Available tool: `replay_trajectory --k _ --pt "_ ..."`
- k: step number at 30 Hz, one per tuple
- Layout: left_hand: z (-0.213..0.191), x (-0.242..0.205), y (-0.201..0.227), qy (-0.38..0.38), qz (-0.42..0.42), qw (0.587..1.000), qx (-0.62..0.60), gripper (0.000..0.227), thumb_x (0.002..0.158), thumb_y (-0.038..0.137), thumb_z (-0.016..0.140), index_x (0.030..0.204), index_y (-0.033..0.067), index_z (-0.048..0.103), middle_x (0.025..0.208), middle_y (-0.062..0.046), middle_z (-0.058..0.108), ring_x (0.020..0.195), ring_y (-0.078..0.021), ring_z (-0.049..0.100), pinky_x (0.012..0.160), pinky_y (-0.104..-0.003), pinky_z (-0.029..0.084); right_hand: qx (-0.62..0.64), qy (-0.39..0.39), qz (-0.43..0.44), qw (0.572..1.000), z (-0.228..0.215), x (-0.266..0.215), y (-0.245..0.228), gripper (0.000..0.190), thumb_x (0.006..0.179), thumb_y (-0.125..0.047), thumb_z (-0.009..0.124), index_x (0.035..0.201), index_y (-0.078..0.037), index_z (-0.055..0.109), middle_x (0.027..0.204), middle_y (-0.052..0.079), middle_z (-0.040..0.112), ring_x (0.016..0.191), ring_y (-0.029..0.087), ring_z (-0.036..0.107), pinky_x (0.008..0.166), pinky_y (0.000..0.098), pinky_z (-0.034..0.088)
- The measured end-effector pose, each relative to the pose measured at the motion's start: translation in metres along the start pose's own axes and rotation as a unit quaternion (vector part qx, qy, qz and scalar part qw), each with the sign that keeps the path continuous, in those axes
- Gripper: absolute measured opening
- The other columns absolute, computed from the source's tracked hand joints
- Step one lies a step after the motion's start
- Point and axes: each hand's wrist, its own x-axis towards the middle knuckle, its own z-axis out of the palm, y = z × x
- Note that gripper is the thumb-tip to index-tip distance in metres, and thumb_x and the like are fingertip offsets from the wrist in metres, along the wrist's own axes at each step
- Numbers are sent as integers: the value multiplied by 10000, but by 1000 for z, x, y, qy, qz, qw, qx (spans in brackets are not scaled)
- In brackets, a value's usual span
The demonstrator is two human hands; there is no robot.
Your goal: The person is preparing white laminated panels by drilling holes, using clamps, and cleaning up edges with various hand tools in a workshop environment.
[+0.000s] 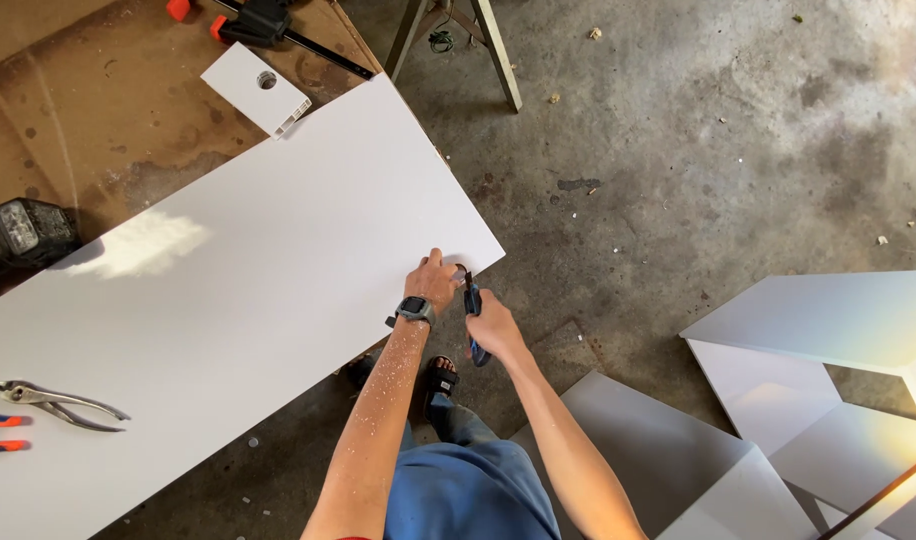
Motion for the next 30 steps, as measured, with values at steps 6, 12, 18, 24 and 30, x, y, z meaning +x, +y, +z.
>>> replay_trajectory --k 6,12,18,24,30 --pt "18 14 -12 -2 6 998 57 146 937 164 665 931 75 781 1095 -140 610 1026 -315 655 809 -421 583 -381 87 -76 917 12 -4 11 801 889 -90 586 1606 -111 231 932 269 747 763 372 730 664 503 582" --pt "20 34 -16 -40 28 997 58 176 941 132 631 882 40 768 999 -142 661 884 -306 701 753 -428 578 -75 49 -99 991 1 -27 -1 678 910 -121 532 1565 -241 405 874 206 714 641 348 707 578 500 607" --pt "16 39 -3 -47 45 994 92 128 842 55 658 901 20 766 983 -193 718 934 -338 718 789 -438 587 -254 93 -41 962 -15 -44 -22 627 921 -126 540 1530 -232 428 811 217 743 643 353 763 711 440 603" --pt "5 28 22 -94 -54 989 103 152 794 109 694 896 13 752 985 -210 717 918 -333 735 805 -429 592 -329 142 -315 879 -78 10 4 658 870 -145 641 1502 -162 457 888 253 739 716 413 697 651 519 555" --pt "28 -5 31 54 -79 992 79 179 914 162 696 1044 39 680 1071 -156 667 989 -329 687 760 -456 585 -331 -106 -100 932 -103 2 -57 686 930 -132 518 1585 -220 332 800 235 737 706 391 769 720 424 620"
